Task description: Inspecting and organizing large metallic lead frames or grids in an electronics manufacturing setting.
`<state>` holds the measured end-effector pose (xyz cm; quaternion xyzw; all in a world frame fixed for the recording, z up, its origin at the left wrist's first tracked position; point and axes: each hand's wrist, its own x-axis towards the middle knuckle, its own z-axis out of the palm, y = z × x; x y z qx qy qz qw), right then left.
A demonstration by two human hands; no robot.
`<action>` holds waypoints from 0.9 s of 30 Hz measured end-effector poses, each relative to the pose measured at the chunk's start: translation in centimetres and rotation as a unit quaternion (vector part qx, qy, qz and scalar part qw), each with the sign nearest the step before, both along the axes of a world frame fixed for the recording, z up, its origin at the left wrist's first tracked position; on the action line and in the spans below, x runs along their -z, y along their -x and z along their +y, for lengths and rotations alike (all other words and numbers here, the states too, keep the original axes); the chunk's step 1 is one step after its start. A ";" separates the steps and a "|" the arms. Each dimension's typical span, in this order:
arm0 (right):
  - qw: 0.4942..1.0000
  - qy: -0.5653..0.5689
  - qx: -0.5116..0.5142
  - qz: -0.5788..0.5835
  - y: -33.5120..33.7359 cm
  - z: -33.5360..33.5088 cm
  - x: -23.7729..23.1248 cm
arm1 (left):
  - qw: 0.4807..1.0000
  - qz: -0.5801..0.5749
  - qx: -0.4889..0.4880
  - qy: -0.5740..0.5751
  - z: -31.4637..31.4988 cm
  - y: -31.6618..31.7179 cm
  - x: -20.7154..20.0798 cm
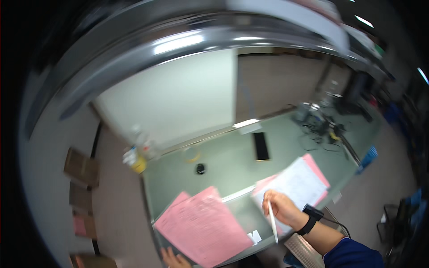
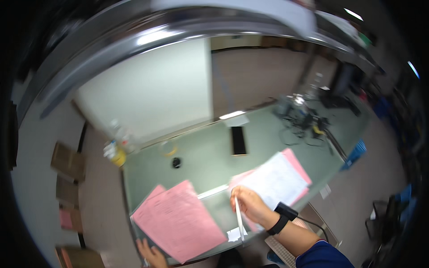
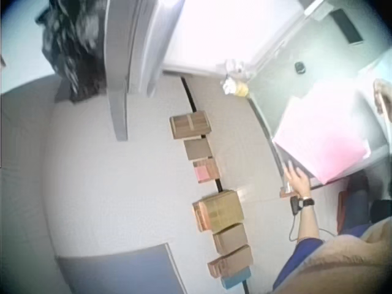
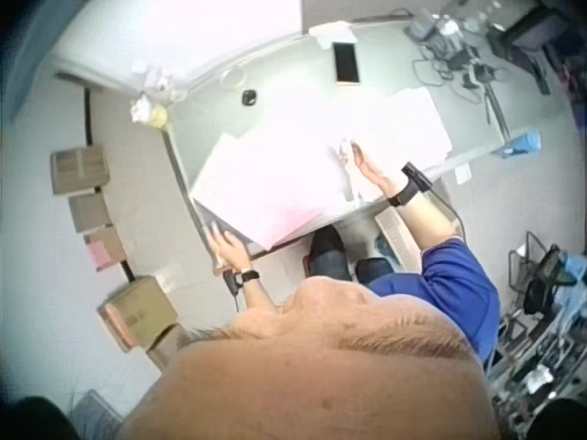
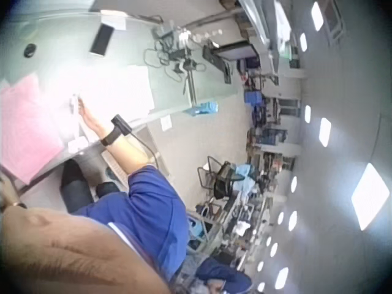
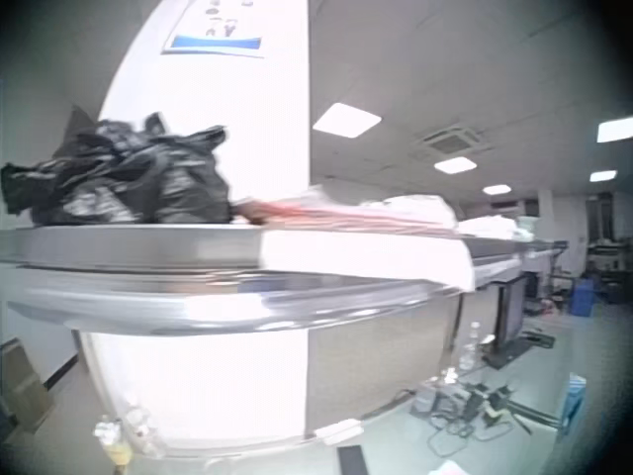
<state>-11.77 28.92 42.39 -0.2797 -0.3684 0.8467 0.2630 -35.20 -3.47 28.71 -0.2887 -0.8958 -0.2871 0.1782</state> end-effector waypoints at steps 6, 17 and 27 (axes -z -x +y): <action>0.964 0.164 0.206 -0.029 -24.7 -6.0 1.0 | 0.981 0.065 0.180 -0.038 7.3 -12.3 -8.9; 0.590 0.235 0.739 0.223 -55.2 -26.4 19.0 | 0.376 -0.385 0.819 0.196 8.4 -47.6 5.5; 0.584 0.109 0.757 0.273 -60.4 -32.6 31.3 | 0.234 -0.394 0.780 0.427 2.7 -49.8 29.0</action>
